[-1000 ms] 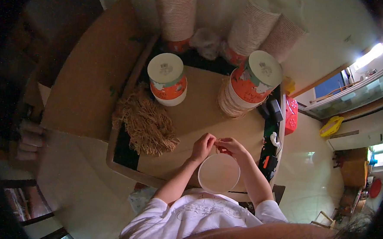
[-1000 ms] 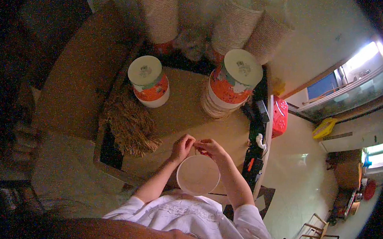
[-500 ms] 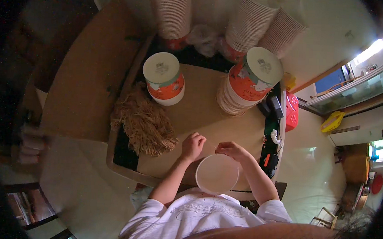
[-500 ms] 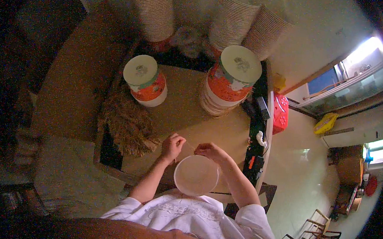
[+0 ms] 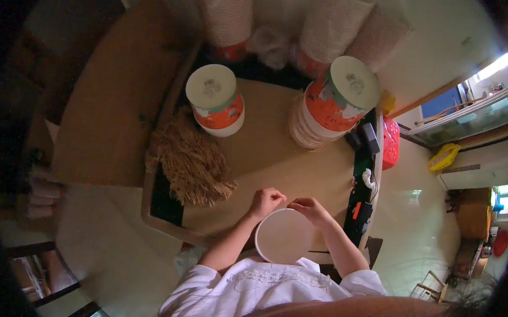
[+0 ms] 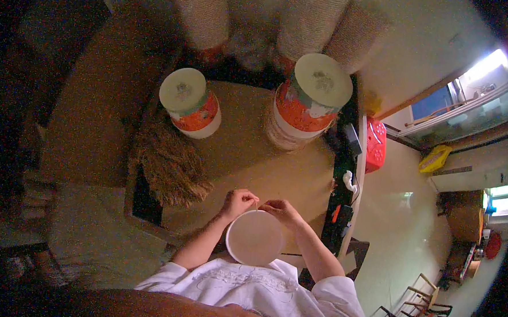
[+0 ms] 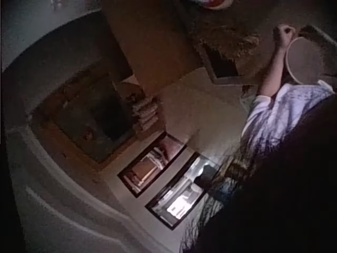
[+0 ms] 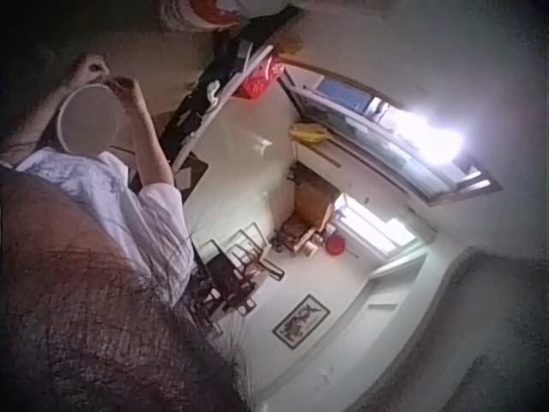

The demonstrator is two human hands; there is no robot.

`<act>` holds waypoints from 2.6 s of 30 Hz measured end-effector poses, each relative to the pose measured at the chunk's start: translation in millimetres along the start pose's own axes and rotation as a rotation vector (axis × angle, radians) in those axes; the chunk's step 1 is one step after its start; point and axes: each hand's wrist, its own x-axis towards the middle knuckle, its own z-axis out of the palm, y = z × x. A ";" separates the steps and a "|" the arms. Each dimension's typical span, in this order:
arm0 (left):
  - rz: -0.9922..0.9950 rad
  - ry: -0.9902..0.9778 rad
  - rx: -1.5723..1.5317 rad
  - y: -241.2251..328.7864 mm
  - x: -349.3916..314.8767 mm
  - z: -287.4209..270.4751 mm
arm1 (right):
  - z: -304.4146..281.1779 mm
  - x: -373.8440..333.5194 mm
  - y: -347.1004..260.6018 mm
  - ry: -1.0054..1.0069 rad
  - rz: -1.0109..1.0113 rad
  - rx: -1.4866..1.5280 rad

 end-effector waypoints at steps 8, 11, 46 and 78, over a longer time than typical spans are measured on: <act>-0.020 0.048 0.148 13.6 -4.7 9.6 | 0.8 5.8 -10.2 0.008 0.205 0.250; 0.063 0.095 0.188 14.4 -2.6 9.0 | -6.5 12.5 -2.7 -0.035 0.250 0.246; -0.203 -0.164 -0.103 52.0 -22.6 -10.3 | 5.1 1.4 11.3 0.161 0.019 0.590; 0.484 -0.566 0.972 71.1 28.2 22.9 | -213.4 -143.0 -20.4 0.620 -1.067 1.073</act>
